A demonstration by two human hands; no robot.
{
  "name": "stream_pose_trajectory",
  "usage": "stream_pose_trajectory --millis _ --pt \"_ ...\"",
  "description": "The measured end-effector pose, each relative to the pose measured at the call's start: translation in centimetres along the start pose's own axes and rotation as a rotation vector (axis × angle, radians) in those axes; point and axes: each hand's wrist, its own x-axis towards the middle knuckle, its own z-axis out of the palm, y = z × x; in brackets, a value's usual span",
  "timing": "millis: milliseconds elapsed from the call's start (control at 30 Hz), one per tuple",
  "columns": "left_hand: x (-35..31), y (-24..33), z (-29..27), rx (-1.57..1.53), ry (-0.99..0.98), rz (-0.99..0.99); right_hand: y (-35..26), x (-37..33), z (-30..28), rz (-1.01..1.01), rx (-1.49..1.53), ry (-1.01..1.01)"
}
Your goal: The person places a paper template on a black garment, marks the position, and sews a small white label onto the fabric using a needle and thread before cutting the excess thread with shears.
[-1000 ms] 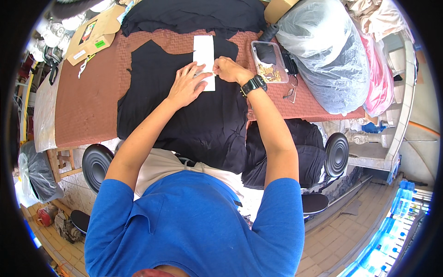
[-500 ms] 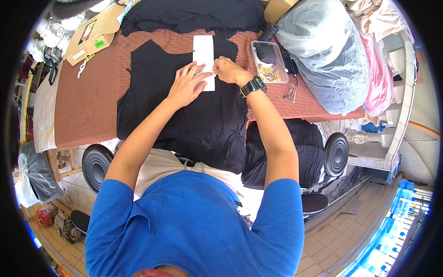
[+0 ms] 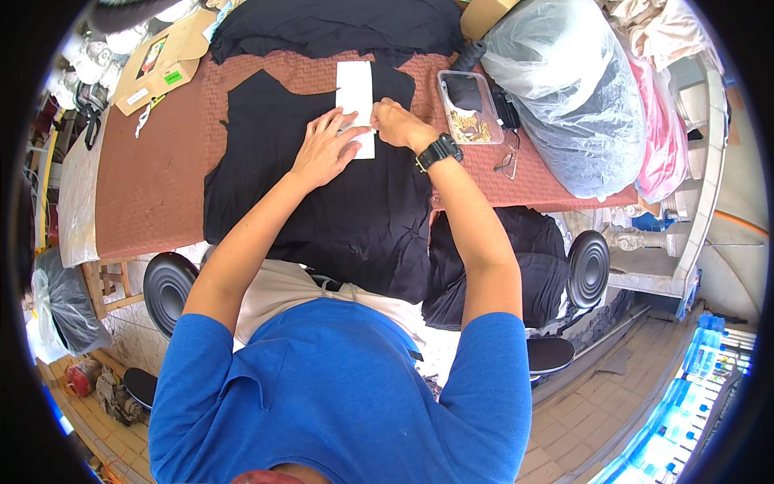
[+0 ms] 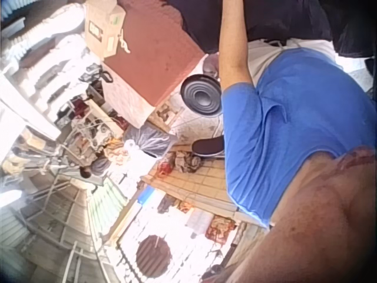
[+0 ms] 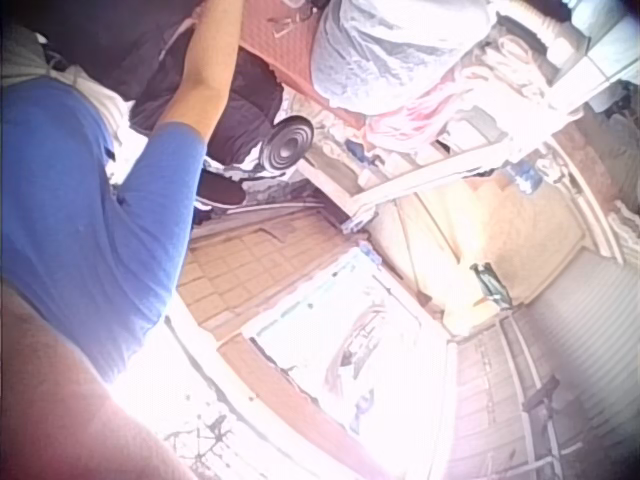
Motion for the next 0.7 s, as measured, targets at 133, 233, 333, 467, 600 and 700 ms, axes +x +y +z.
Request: stream_pose_trajectory --millis 133,233,333,467,600,700 --pt "-0.1 -0.1 -0.1 -0.001 0.003 -0.005 -0.7 -0.1 -0.1 0.002 0.0 0.008" --pt "0.2 0.3 -0.3 -0.011 -0.052 -0.019 0.2 -0.2 0.2 -0.034 0.002 0.065" --pt "0.1 0.3 -0.4 -0.016 -0.061 -0.032 -0.5 -0.5 -0.3 0.062 0.157 0.098" --pt "0.0 0.0 -0.2 -0.004 -0.003 -0.01 -2.0 -2.1 -0.4 -0.049 0.214 0.33" --pt "0.0 0.1 -0.2 -0.005 -0.004 -0.012 -3.6 -4.5 0.0 -0.14 0.183 0.416" --pt "0.0 0.0 -0.1 -0.007 -0.001 -0.009 -4.3 -5.4 0.4 -0.144 0.136 0.428"
